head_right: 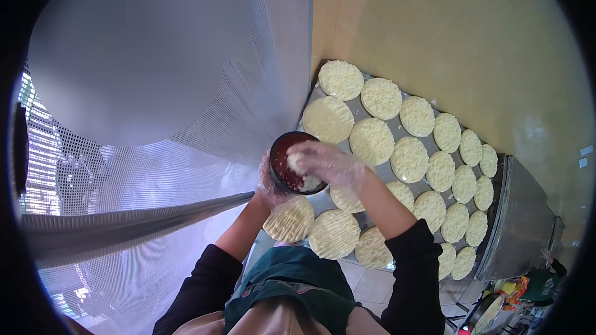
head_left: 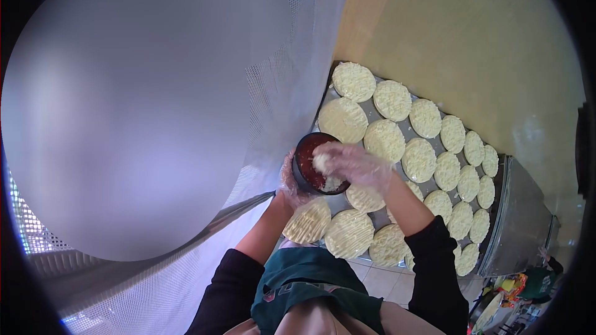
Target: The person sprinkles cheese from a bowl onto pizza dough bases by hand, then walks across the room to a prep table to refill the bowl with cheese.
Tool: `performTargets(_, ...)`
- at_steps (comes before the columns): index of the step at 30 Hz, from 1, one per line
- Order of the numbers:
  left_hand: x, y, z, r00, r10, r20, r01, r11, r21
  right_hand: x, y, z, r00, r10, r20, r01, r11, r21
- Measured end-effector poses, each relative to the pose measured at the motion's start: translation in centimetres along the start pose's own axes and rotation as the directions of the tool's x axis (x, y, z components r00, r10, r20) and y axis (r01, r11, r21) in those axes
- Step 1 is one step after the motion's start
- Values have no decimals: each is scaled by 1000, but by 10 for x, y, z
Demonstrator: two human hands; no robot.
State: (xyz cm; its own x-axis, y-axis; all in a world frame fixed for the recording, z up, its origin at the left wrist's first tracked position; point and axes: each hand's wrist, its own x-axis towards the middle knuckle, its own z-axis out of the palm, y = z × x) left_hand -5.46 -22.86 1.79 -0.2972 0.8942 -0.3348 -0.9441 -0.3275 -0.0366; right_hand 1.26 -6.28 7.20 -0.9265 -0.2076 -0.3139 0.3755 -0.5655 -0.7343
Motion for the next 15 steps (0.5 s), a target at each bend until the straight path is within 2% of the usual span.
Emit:
performTargets(1, 1, 0, -1, 1000, 4, 24, -3, 999, -37, 2, -10, -7, 998, -36, -43, 35, 999, -22)
performTargets(3, 3, -1, -3, 1000, -8, 7, 8, 1000, -4, 13, -22, -44, 969, -51, -241, 15, 989, -146)
performTargets(7, 0, -2, -4, 1000, -23, -19, 24, 1000, 15, 33, -47, -112, 842, -253, -477, -86, 809, -581)
performTargets(8, -1, -2, -4, 999, -23, -24, 24, 1000, 16, 38, -51, -126, 842, -251, -477, -85, 812, -577)
performTargets(10, -4, 0, -5, 999, -4, -50, 5, 1000, 27, 52, -46, -164, 749, -389, -537, -250, 584, -772)
performTargets(11, -6, 0, -5, 999, -5, -54, 6, 1000, 26, 60, -42, -186, 749, -386, -539, -252, 587, -770)
performTargets(13, -11, 1, -4, 997, 8, -77, -5, 999, 45, 74, -31, -223, 757, -419, -501, -344, 396, -851)
performTargets(14, -12, 1, -6, 997, 10, -77, -7, 999, 44, 76, -25, -229, 759, -418, -500, -343, 395, -852)
performTargets(15, -12, 2, -6, 996, 12, -83, -9, 999, 42, 75, -22, -228, 748, -517, -417, -297, 302, -906)
